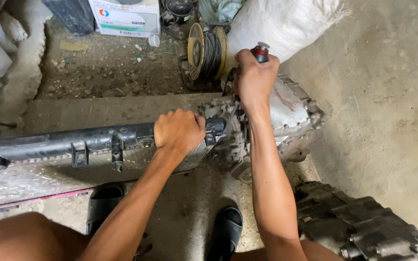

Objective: The person uses a screwdriver to pry and scrape along the edge of a car radiator, working to separate or clean the plastic housing from the metal core. The person holds the radiator steady with one hand while applying the tool with the other.

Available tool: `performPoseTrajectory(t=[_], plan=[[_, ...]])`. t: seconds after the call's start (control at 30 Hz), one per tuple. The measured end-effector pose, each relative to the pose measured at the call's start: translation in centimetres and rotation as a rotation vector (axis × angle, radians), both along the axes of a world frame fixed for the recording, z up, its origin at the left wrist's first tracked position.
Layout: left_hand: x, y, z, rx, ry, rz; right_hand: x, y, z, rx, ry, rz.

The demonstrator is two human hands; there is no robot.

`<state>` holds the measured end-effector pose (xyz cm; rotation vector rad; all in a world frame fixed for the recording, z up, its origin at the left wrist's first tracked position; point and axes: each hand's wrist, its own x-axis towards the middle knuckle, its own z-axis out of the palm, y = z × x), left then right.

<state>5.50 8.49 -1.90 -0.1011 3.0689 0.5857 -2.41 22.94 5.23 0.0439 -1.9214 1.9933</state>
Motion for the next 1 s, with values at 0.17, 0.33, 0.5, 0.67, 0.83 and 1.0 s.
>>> performPoseTrajectory(t=[0.17, 0.33, 0.5, 0.67, 0.83, 1.0], plan=[[-0.1, -0.1, 0.4, -0.012, -0.014, -0.001, 2.7, 0.9, -0.3, -0.034, 0.12, 0.023], [-0.1, -0.1, 0.5, 0.007, -0.042, 0.022, 3.3, 1.4, -0.9, -0.013, 0.13, -0.022], [-0.1, 0.0, 0.5, 0.0, -0.04, 0.004, 0.3, 0.8, -0.3, -0.053, 0.034, 0.035], [0.2, 0.1, 0.5, 0.009, -0.078, 0.05, -1.8, -0.3, 0.0, 0.014, -0.076, 0.022], [0.2, 0.3, 0.3, 0.006, 0.003, 0.021, -1.6, 0.2, -0.4, -0.039, -0.057, 0.07], [0.2, 0.1, 0.4, -0.011, -0.041, 0.032, 1.1, 1.0, -1.0, -0.034, 0.066, 0.048]])
